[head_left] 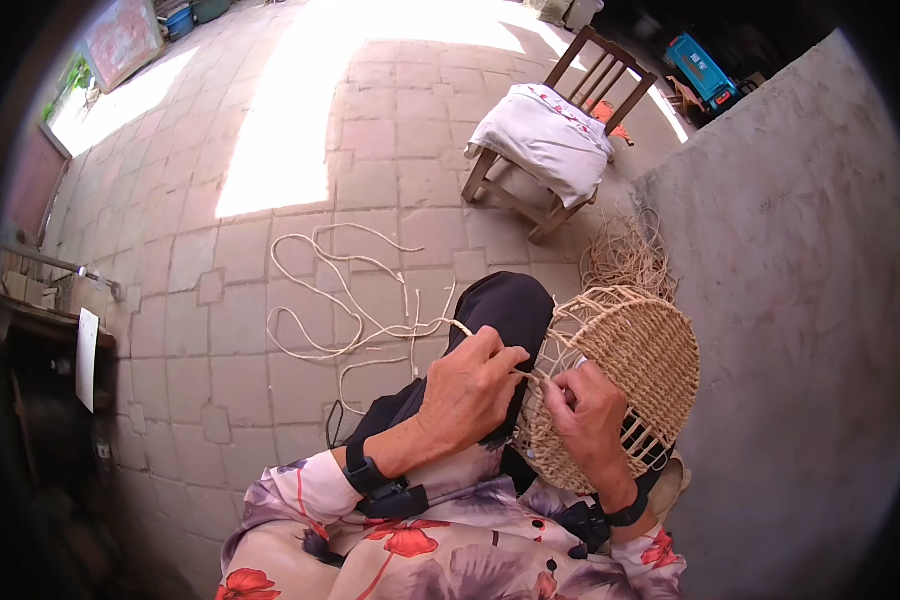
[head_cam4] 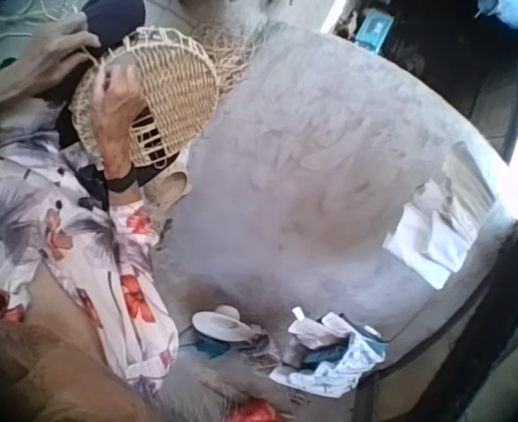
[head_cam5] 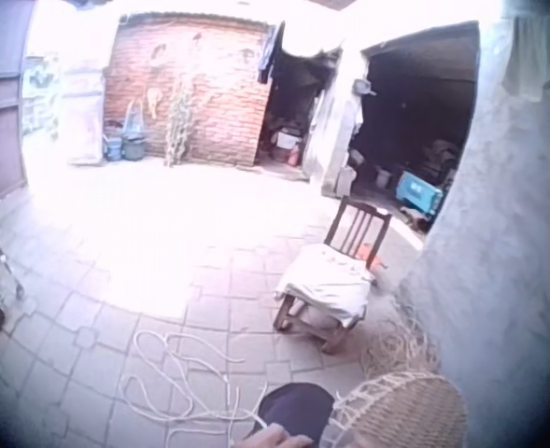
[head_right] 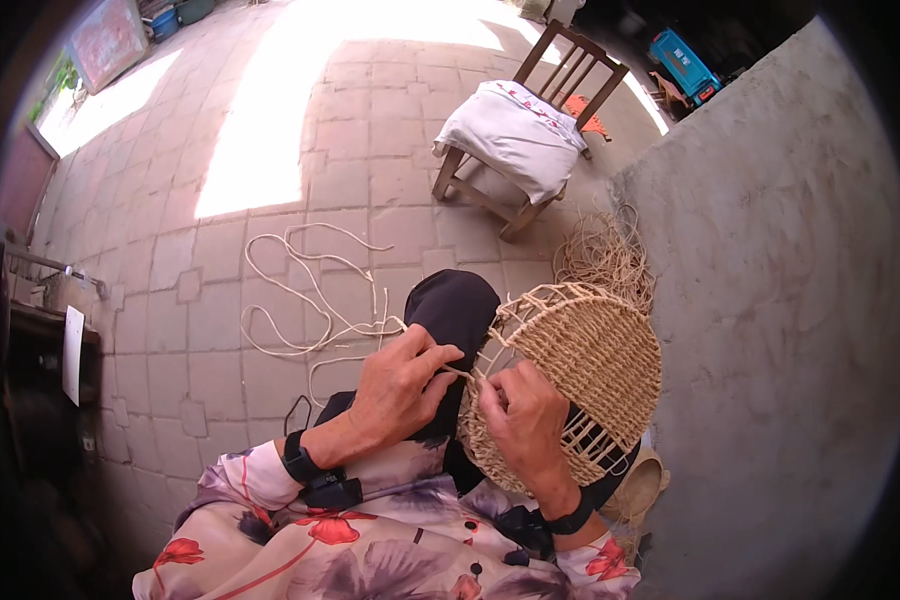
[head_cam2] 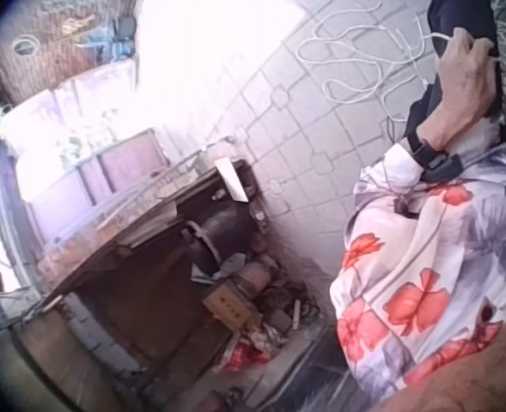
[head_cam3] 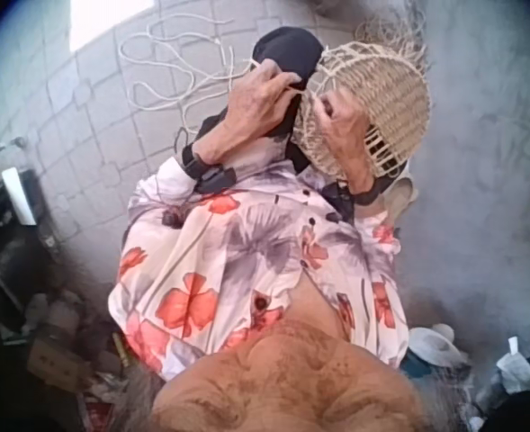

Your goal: Weave a circular straw basket base using fiber strands.

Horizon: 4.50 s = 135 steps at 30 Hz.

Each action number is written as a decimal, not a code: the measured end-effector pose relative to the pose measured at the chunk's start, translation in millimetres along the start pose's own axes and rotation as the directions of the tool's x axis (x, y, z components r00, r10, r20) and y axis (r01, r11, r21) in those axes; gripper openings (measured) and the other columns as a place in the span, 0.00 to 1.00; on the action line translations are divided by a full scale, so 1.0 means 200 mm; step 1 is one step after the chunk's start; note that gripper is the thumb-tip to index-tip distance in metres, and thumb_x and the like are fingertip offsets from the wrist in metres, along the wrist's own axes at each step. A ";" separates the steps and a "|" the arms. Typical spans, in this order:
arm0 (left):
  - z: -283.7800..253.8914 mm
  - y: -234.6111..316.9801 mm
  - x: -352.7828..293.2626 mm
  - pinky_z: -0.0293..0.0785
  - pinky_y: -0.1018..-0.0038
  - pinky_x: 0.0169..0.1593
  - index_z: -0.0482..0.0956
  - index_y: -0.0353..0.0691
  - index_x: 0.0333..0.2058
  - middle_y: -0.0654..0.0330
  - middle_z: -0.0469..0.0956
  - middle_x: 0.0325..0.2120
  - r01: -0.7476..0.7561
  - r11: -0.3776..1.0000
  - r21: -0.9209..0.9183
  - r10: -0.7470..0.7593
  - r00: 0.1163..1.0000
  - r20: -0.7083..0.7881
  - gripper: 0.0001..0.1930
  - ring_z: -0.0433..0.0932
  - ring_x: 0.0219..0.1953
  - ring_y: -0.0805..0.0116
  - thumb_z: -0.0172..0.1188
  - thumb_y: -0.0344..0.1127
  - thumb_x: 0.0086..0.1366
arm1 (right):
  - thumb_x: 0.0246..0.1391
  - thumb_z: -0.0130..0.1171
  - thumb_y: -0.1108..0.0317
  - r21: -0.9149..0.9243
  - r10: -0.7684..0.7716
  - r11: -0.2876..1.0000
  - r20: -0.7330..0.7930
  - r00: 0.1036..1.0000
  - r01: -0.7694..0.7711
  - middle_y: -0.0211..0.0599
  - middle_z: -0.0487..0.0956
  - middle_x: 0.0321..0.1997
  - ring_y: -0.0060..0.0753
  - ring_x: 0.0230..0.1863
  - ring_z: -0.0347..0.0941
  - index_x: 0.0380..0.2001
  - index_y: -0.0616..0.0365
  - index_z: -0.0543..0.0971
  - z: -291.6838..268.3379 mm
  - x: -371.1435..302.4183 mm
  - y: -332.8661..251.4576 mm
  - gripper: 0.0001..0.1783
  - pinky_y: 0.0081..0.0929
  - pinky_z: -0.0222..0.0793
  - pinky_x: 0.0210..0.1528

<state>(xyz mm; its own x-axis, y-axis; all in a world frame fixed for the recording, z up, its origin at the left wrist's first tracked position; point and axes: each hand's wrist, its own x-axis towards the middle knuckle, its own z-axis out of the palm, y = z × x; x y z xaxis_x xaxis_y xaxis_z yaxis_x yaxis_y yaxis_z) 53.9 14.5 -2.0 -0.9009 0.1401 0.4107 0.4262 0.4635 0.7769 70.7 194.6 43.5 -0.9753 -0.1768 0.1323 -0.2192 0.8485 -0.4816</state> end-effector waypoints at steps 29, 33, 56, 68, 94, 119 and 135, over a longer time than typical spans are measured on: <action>0.07 0.03 -0.08 0.52 0.88 0.17 0.71 0.39 0.53 0.72 0.66 0.21 0.745 -0.497 -0.445 -0.019 0.503 0.864 0.12 0.53 0.15 0.88 0.48 0.31 0.74 | 0.52 0.62 0.76 0.094 -0.335 0.942 0.294 0.895 0.322 0.46 0.77 0.34 0.52 0.35 0.77 0.36 0.61 0.79 -0.20 0.10 0.14 0.08 0.41 0.73 0.36; 0.08 0.07 -0.08 0.51 0.87 0.17 0.72 0.40 0.50 0.74 0.60 0.18 0.719 -0.491 -0.492 -0.058 0.536 0.842 0.09 0.52 0.15 0.87 0.48 0.32 0.75 | 0.52 0.62 0.75 0.129 -0.309 0.951 0.330 0.892 0.281 0.45 0.77 0.34 0.52 0.35 0.77 0.37 0.60 0.80 -0.21 0.10 0.15 0.08 0.41 0.73 0.37; 0.16 0.17 -0.05 0.50 0.84 0.17 0.73 0.42 0.42 0.76 0.61 0.17 0.782 0.025 -0.623 -0.510 0.546 0.665 0.07 0.53 0.13 0.86 0.51 0.38 0.75 | 0.50 0.59 0.71 0.095 -0.278 0.954 -0.080 0.957 0.285 0.37 0.77 0.30 0.44 0.27 0.77 0.27 0.56 0.79 -0.06 0.03 0.15 0.01 0.39 0.73 0.29; 0.26 0.12 -0.07 0.54 0.84 0.16 0.71 0.42 0.38 0.72 0.67 0.18 0.694 0.426 -0.581 -0.552 0.708 0.440 0.05 0.61 0.15 0.85 0.52 0.35 0.74 | 0.49 0.58 0.72 0.142 -0.262 0.943 -0.238 0.935 0.301 0.44 0.71 0.33 0.49 0.34 0.76 0.35 0.59 0.69 0.05 -0.02 0.08 0.11 0.41 0.73 0.31; 0.18 0.15 -0.09 0.54 0.85 0.17 0.73 0.43 0.38 0.75 0.63 0.18 0.704 0.316 -0.636 -0.547 0.683 0.485 0.06 0.56 0.15 0.87 0.55 0.37 0.73 | 0.54 0.61 0.71 0.179 0.203 0.972 -0.314 0.928 -0.152 0.43 0.78 0.28 0.40 0.28 0.76 0.31 0.62 0.80 -0.56 -0.60 0.63 0.05 0.33 0.70 0.30; -0.51 -0.33 0.33 0.47 0.82 0.16 0.78 0.37 0.47 0.74 0.56 0.14 0.278 0.768 -0.577 -0.393 0.916 -0.083 0.14 0.51 0.13 0.85 0.49 0.39 0.75 | 0.49 0.58 0.80 -0.381 -0.015 0.882 -0.612 0.790 -0.278 0.40 0.71 0.27 0.44 0.30 0.68 0.31 0.62 0.73 -0.98 -0.87 0.63 0.06 0.32 0.63 0.34; -1.06 -1.13 -0.30 0.78 0.64 0.34 0.83 0.37 0.41 0.53 0.83 0.30 0.687 0.612 0.392 -0.654 0.718 -0.238 0.16 0.82 0.28 0.60 0.61 0.41 0.59 | 0.62 0.60 0.56 0.736 0.135 0.656 -0.333 0.933 0.167 0.39 0.83 0.34 0.28 0.28 0.79 0.50 0.66 0.75 -0.98 -0.35 0.25 0.23 0.29 0.77 0.36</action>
<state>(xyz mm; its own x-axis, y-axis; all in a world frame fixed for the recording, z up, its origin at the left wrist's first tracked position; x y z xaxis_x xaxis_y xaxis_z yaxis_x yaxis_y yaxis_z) 29.3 -284.8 -101.0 -0.9063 -0.4109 -0.0990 -0.3901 0.7228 0.5704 133.6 347.7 179.9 -0.9309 0.1153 0.3466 -0.3269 0.1600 -0.9314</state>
